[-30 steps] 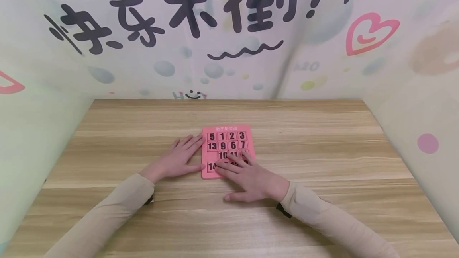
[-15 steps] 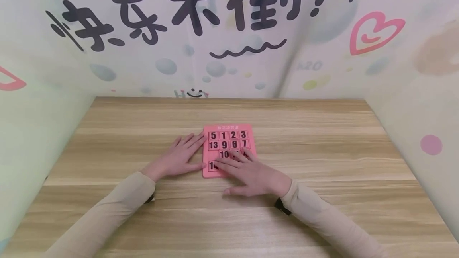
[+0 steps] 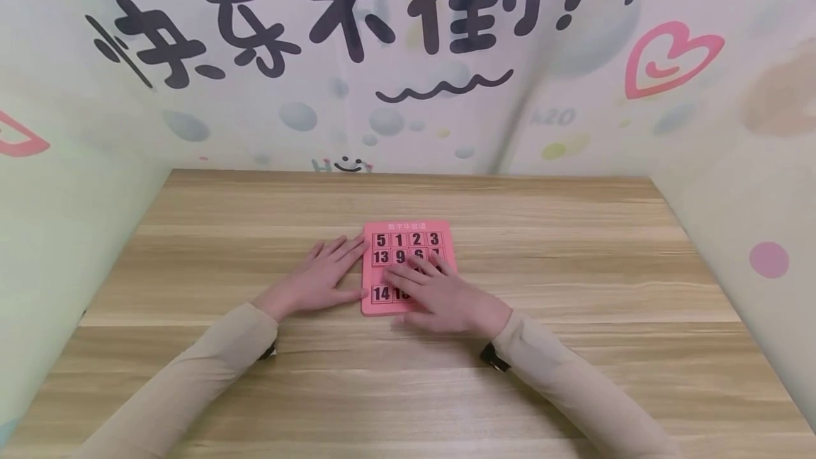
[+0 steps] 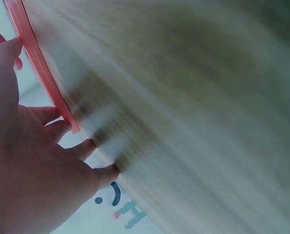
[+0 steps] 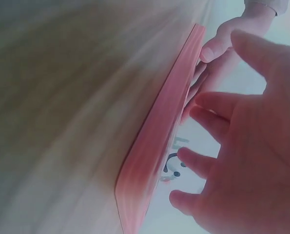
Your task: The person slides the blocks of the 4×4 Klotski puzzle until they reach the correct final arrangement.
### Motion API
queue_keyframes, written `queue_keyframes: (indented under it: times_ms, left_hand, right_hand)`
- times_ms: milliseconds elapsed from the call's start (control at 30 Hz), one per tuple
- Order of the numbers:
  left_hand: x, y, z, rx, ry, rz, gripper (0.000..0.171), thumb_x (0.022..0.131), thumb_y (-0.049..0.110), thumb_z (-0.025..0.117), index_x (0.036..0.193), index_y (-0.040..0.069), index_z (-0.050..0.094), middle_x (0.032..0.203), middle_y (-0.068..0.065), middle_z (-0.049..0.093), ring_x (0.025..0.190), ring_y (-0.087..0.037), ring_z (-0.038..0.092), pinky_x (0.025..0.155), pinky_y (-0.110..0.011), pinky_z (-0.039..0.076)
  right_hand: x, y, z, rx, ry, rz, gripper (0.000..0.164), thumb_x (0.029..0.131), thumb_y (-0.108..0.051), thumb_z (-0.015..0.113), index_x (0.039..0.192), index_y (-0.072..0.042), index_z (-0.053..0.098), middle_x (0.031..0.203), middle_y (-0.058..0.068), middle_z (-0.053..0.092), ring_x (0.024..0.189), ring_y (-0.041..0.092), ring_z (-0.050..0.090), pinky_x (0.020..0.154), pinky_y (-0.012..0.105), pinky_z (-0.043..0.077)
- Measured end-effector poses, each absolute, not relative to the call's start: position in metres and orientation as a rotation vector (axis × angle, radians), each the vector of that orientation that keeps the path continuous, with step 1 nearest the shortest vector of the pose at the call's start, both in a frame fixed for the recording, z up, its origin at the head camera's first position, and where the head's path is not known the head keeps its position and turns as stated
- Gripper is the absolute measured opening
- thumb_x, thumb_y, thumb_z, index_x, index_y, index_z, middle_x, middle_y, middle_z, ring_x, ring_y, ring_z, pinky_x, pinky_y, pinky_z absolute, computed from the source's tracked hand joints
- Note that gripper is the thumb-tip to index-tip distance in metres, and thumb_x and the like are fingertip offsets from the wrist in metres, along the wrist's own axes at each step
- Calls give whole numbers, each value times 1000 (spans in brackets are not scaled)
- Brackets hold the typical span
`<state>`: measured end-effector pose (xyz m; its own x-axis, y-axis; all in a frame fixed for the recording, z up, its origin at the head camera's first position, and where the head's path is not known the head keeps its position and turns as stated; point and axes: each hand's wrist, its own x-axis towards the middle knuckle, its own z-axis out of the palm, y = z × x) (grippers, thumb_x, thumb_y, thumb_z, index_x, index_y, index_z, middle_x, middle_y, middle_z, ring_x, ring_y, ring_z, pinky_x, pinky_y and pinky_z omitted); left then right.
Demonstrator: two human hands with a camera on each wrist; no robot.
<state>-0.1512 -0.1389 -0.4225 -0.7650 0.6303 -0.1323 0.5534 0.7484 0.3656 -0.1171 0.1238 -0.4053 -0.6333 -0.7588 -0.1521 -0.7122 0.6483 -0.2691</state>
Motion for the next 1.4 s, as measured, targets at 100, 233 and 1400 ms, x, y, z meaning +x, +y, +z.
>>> queue_keyframes:
  times_ms: [100, 233, 1400]
  left_hand:
    - [-152, -139, -423, 930, 2694, 434, 85, 93, 57, 53, 155, 9, 20, 160, -8, 13, 144, -37, 11, 113, -60, 7]
    - [-152, -139, -424, 929, 2689, 423, 85, 93, 57, 52, 155, 9, 20, 160, -7, 13, 144, -36, 10, 113, -60, 7]
    - [-151, -138, -421, 921, 2685, 455, 83, 93, 52, 55, 154, 8, 21, 160, -9, 15, 144, -37, 11, 113, -61, 7]
  right_hand:
    - [-121, 122, -406, -1178, 2631, -255, 68, 99, -53, 41, 154, -16, 27, 159, 0, 23, 145, 30, 13, 116, 52, 3]
    - [-126, 119, -406, -1139, 2624, -245, 68, 100, -54, 40, 154, -16, 26, 159, -1, 21, 146, 29, 10, 116, 51, 2]
    - [-138, 116, -403, -1099, 2601, -135, 71, 98, -55, 41, 155, -17, 22, 160, 0, 16, 146, 31, 9, 116, 51, 4]
